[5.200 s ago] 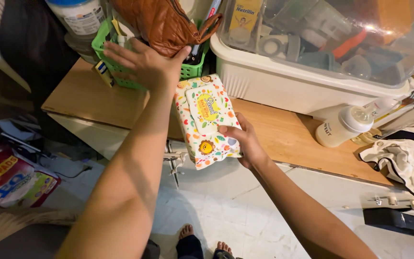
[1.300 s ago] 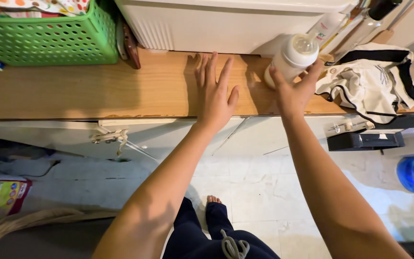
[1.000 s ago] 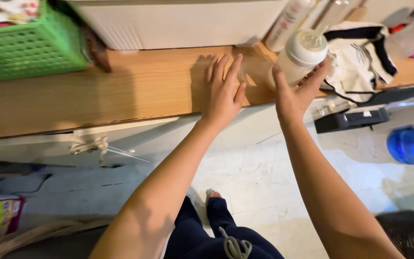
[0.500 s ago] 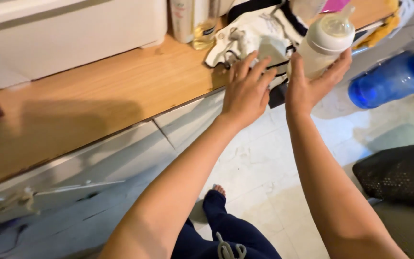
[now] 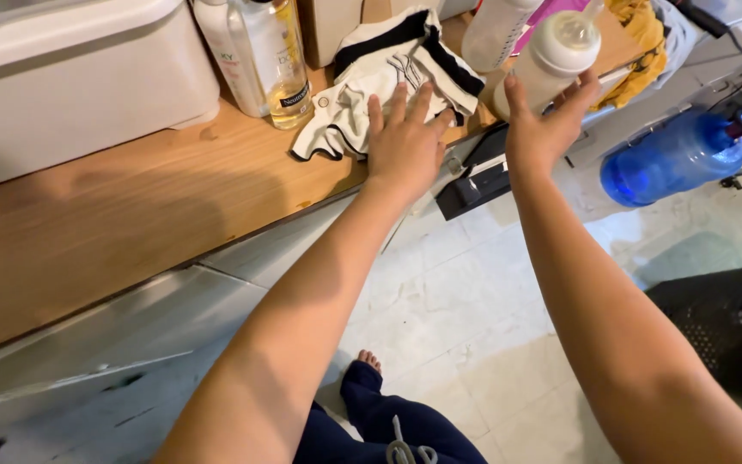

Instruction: The recorder uses a handheld vacuum on a floor and bed, organizes various nursery/baby items on a shelf, and folds clothing.

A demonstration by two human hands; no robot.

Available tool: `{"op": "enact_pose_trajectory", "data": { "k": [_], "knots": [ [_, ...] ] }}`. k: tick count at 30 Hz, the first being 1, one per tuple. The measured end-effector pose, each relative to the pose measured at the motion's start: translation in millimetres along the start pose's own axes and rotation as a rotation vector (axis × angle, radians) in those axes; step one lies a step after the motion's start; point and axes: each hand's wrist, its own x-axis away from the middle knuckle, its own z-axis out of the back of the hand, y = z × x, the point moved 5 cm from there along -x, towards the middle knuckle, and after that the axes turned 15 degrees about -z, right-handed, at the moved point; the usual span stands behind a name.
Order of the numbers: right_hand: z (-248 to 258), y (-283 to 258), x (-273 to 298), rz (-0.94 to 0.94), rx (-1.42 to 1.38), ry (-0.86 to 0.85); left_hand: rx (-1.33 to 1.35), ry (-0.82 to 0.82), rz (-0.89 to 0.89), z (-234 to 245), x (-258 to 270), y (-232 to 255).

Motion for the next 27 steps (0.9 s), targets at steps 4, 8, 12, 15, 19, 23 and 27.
{"op": "enact_pose_trajectory", "data": {
  "k": [4, 8, 12, 15, 19, 23, 27],
  "knots": [
    [-13, 4, -7, 0.010, -0.088, -0.092, -0.020, 0.050, 0.005, -7, 2, -6],
    [-25, 8, -12, -0.012, 0.049, -0.078, -0.023, 0.084, 0.012, 1, -3, -9],
    [-27, 15, -8, -0.091, 0.206, -0.118, 0.010, 0.068, 0.015, -4, -3, -8],
    [-16, 8, 9, -0.143, 0.188, -0.173, 0.013, 0.086, 0.009, -7, 0, -7],
    [4, 29, 35, 0.031, 0.232, -0.094, 0.007, 0.122, -0.037, -8, 14, 4],
    [33, 39, 89, 0.060, 0.286, -0.128, 0.021, 0.174, -0.168, -7, 40, 26],
    [65, 51, 144, 0.002, 0.373, -0.125, 0.010, 0.174, -0.349, -26, 69, 48]
  ]
}}
